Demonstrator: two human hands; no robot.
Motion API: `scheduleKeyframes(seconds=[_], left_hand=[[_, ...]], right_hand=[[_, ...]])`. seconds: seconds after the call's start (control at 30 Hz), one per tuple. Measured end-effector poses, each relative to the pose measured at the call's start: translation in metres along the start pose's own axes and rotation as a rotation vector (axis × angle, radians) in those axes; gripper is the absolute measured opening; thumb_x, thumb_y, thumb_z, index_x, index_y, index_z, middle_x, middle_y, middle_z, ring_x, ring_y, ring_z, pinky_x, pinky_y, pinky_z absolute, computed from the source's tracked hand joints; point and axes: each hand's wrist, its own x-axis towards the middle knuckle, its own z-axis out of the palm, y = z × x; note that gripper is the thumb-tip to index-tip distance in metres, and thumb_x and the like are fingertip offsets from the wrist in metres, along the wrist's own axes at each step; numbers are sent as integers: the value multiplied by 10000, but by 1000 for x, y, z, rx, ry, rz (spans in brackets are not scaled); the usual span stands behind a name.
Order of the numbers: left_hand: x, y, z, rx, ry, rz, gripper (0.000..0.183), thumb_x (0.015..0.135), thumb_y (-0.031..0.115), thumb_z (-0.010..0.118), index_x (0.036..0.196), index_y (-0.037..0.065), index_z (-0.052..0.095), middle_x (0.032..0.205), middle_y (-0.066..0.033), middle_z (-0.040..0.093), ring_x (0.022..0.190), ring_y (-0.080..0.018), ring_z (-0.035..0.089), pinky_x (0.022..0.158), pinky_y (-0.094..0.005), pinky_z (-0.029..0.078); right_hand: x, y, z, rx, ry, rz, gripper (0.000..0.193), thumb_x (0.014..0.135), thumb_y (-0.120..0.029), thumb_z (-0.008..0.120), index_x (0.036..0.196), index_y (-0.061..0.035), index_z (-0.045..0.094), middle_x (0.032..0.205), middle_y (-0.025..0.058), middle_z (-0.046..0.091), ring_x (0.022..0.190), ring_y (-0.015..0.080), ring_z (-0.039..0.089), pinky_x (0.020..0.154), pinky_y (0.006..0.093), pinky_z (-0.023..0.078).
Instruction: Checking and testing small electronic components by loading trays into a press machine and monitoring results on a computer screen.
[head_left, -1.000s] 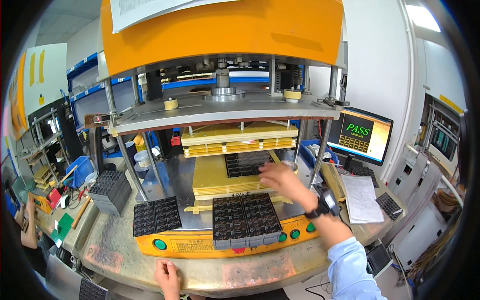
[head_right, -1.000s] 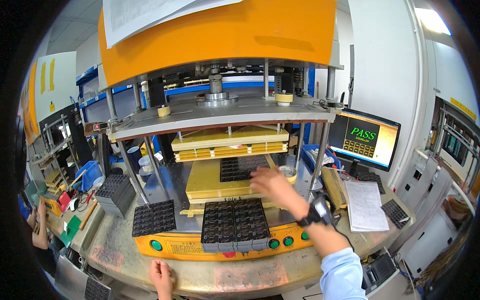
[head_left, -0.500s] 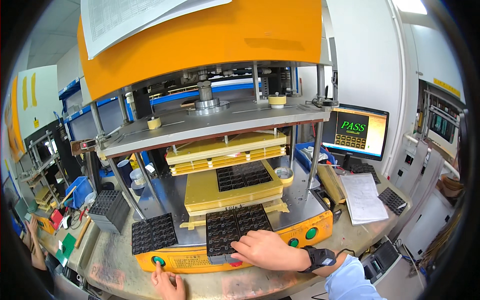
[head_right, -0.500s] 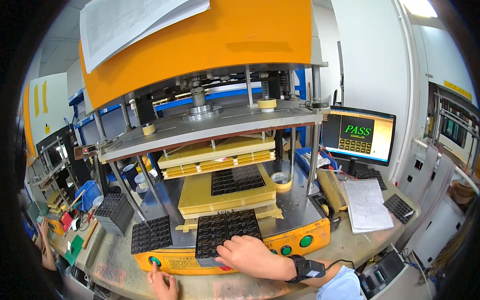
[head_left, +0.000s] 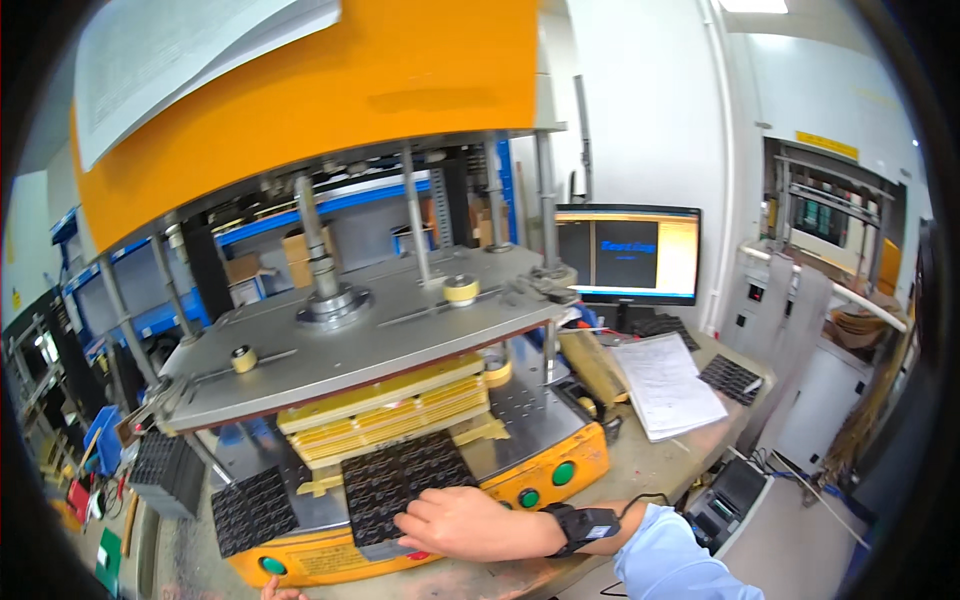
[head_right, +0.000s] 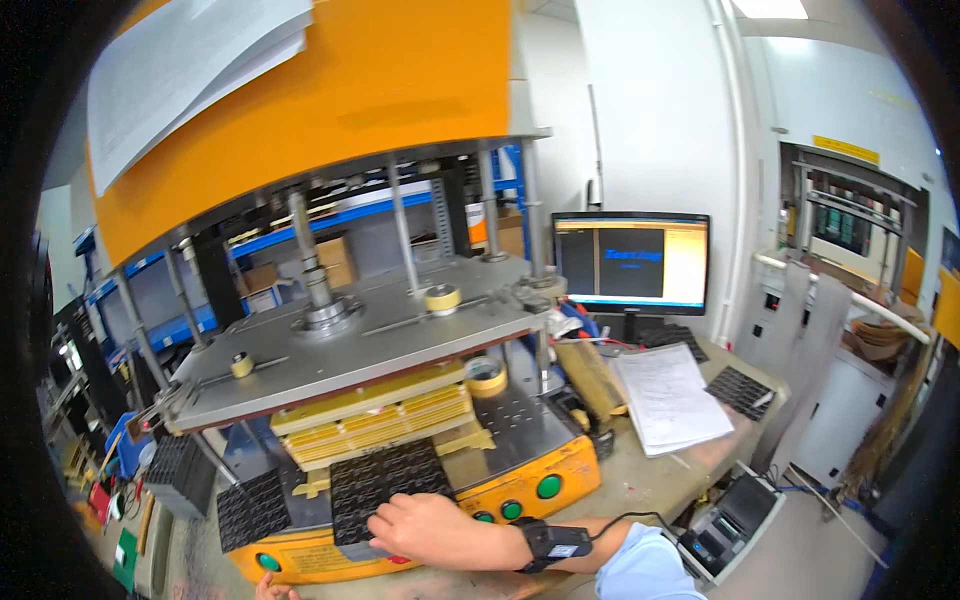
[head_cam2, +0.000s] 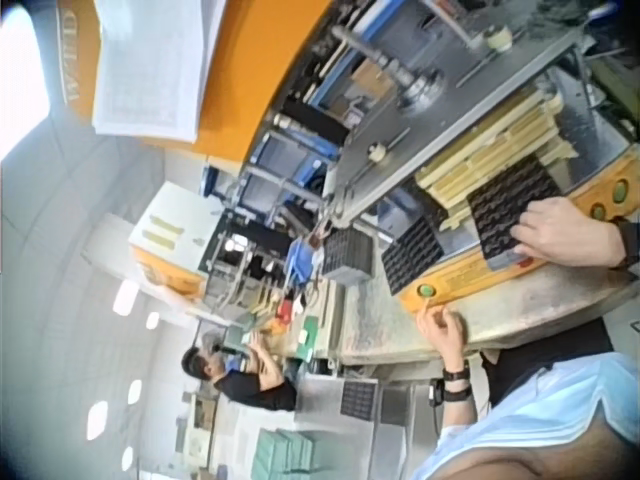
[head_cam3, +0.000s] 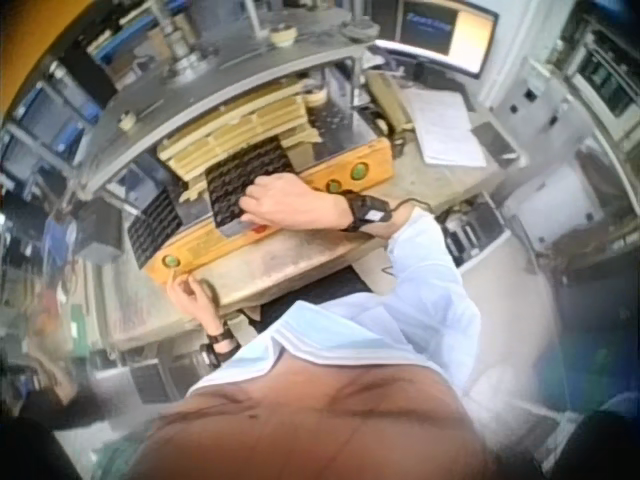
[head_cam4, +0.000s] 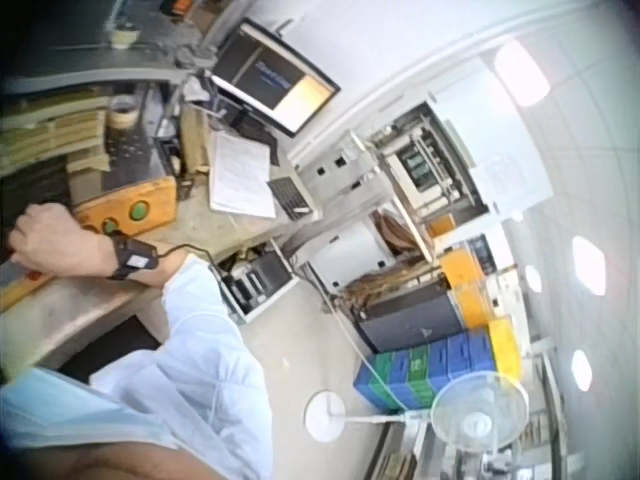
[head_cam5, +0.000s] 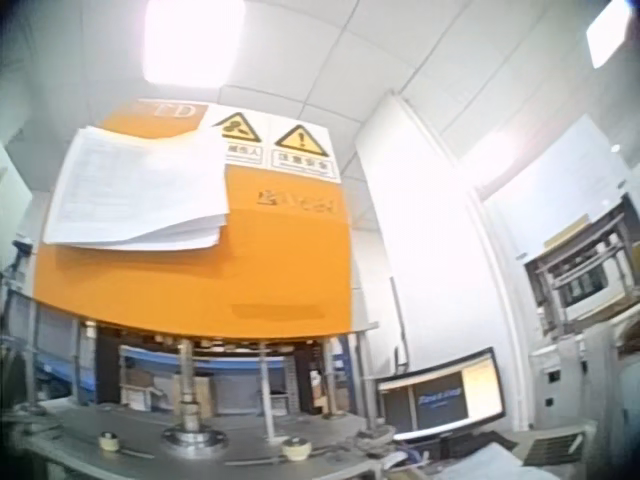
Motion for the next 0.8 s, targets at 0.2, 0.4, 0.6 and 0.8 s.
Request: scheduleKeyframes(seconds=[0.2,0.4,0.6,0.8], left_hand=[[-1,-6,4,0,-17,-22,198,938,162,628,1026,-12,602,1088,-156,561,956,-289,549,849,-366,455],[-4,-6,6,1,-18,-43,292,939,141,639,1174,-21,576,1083,-143,558,974,-272,550,868,-359,457],[-8,-12,8,-27,-18,-57,306,956,141,633,1205,-20,555,1098,-146,545,987,-271,542,890,-362,451],[-2,5,0,-170,-40,-144,236,963,147,624,1130,-10,567,1067,-145,547,971,-267,535,878,-365,447]], right_hand=[[-3,1,5,39,-15,21,230,869,-267,673,822,-70,566,764,50,572,745,214,598,638,322,529],[-6,0,3,18,-5,11,239,890,-268,660,858,-46,579,760,55,549,738,199,582,630,300,512],[-6,1,5,24,4,1,241,887,-271,659,879,-44,581,779,55,555,747,199,586,637,300,514],[-5,0,2,41,-51,29,241,854,-277,687,858,-61,581,795,58,581,796,216,599,669,320,525]])
